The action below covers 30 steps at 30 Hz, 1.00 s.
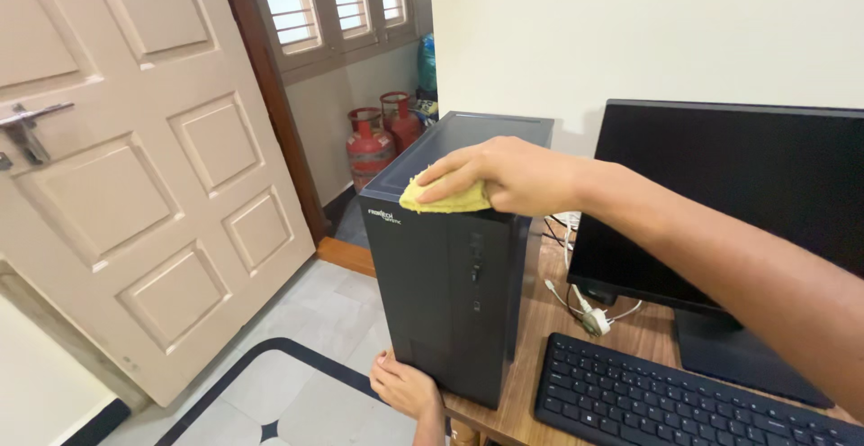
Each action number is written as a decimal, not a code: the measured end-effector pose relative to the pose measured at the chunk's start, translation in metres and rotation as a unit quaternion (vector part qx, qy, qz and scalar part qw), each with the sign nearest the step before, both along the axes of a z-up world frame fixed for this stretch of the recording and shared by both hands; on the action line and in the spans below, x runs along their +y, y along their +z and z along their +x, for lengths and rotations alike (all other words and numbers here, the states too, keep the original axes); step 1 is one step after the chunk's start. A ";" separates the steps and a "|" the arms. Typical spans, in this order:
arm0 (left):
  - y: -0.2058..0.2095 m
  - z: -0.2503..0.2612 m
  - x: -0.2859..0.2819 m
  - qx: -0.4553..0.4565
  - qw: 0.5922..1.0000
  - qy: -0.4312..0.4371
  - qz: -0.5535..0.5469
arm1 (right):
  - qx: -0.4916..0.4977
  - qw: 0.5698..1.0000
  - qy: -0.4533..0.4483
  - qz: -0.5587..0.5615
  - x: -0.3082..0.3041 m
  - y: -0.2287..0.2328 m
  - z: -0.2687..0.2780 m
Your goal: The person wipes a computer keyboard with a yellow cloth, then lifts and flips it to clean the underside. They proceed to wipe the front, sides, and top of the computer tower with the same cloth.
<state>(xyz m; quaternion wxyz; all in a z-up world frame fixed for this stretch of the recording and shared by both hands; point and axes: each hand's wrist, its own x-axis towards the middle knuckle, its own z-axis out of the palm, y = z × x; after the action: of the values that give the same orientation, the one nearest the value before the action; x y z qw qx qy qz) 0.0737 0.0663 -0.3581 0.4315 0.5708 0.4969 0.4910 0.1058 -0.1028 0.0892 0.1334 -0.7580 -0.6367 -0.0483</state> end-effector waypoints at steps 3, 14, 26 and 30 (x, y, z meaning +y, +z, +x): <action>0.002 -0.001 -0.001 -0.008 0.999 -0.015 -0.048 | 0.016 0.999 -0.030 0.021 -0.018 -0.004 0.020; 0.010 -0.005 -0.005 0.010 0.998 -0.015 -0.064 | 0.076 0.987 -0.129 0.055 -0.049 0.006 0.029; 0.008 -0.007 -0.003 0.017 0.999 -0.021 -0.025 | 0.031 0.997 0.063 0.016 0.082 0.001 0.022; -0.015 0.000 -0.003 0.009 1.000 0.005 0.005 | 0.037 0.999 -0.029 0.022 0.070 -0.009 0.117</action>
<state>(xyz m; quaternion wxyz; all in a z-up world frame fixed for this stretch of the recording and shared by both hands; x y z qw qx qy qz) 0.0741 0.0637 -0.3730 0.4217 0.5746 0.5013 0.4907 0.2232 -0.0326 0.0805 0.1718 -0.7741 -0.6081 -0.0378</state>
